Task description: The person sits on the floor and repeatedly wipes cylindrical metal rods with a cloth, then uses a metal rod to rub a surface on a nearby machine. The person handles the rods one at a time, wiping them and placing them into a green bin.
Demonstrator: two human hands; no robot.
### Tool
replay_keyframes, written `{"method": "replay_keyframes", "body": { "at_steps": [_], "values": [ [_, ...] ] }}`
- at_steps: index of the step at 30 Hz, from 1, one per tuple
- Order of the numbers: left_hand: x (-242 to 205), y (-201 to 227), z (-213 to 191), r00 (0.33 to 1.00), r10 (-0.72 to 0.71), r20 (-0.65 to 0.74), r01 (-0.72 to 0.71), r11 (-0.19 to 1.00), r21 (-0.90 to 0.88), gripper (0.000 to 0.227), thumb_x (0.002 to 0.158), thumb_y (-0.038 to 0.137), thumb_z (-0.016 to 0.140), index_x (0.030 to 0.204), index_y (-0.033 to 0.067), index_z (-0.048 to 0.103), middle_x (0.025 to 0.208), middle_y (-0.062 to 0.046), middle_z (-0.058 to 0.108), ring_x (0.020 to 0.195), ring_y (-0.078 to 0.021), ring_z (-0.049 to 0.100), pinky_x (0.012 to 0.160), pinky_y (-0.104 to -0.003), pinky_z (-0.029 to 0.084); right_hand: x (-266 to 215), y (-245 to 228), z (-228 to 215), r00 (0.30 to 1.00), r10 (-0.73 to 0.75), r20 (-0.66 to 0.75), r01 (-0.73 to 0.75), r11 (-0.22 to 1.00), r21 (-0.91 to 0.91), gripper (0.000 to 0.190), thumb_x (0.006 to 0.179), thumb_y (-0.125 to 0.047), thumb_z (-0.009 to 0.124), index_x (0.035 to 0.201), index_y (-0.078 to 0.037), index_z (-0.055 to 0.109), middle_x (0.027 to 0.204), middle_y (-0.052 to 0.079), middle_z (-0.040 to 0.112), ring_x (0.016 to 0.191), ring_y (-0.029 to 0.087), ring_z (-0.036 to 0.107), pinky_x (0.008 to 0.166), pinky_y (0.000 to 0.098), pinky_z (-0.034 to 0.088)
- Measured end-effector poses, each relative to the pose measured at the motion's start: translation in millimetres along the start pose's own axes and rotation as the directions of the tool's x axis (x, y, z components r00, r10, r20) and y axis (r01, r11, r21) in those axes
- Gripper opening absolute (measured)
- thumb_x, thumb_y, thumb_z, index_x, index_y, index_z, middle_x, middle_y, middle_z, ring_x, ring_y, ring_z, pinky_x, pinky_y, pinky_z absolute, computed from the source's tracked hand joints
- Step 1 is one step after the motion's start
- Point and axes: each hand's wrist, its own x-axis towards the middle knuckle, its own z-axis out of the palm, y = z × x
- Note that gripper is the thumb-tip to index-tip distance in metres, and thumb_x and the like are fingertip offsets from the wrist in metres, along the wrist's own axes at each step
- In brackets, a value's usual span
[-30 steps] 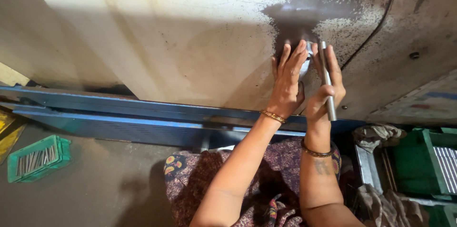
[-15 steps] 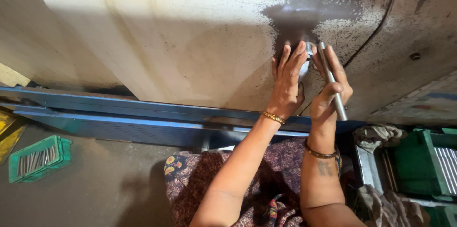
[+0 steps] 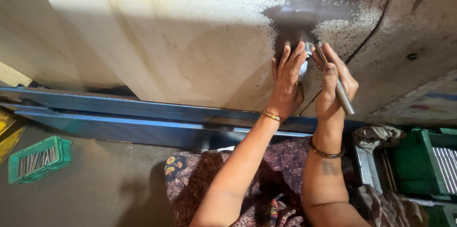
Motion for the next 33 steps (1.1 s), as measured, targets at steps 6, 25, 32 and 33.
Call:
{"method": "replay_keyframes", "body": {
  "at_steps": [6,25,32,33],
  "values": [
    [0.3,0.5,-0.7,1.000,0.021,-0.019,-0.021,1.000,0.008,0.091,0.080,-0.018,0.050,0.162,0.0166,0.029,0.172,-0.006,0.029,0.167,-0.0305,0.017,0.138,-0.058,0.002,-0.1,-2.6,2.8,1.000,0.023,0.007,-0.023,0.998,0.051,0.054,0.116,-0.034,0.047,0.142,0.013,0.050,0.135,0.026,0.066,0.129,0.031,0.067,0.114,0.0388,0.052],
    [-1.7,-2.9,2.2,1.000,0.022,-0.022,-0.021,1.000,0.012,0.079,0.091,-0.011,0.051,0.162,0.0166,0.030,0.172,-0.006,0.030,0.166,-0.0306,0.020,0.138,-0.057,0.002,-9.3,0.1,4.4,0.997,-0.081,-0.007,0.075,0.955,-0.286,0.044,0.117,-0.027,0.054,0.142,0.009,0.061,0.122,0.023,0.072,0.107,0.024,0.072,0.095,0.0338,0.057],
    [-2.1,-3.8,4.8,0.999,0.018,-0.027,-0.017,1.000,0.019,0.077,0.094,-0.011,0.052,0.162,0.0177,0.029,0.173,-0.005,0.029,0.167,-0.0289,0.019,0.138,-0.057,0.002,-12.7,1.9,3.3,0.997,-0.076,0.016,0.078,0.957,-0.279,0.047,0.117,-0.029,0.053,0.144,0.009,0.058,0.124,0.022,0.073,0.106,0.021,0.072,0.093,0.0318,0.057],
    [-2.1,-3.6,4.8,1.000,0.015,-0.025,-0.014,1.000,0.023,0.077,0.095,-0.011,0.053,0.162,0.0180,0.029,0.173,-0.004,0.029,0.167,-0.0289,0.019,0.138,-0.057,0.002,-12.9,1.9,3.2,0.997,-0.071,0.017,0.072,0.958,-0.279,0.048,0.117,-0.030,0.053,0.145,0.009,0.058,0.124,0.022,0.073,0.105,0.021,0.071,0.093,0.0318,0.056]
  ]
}}
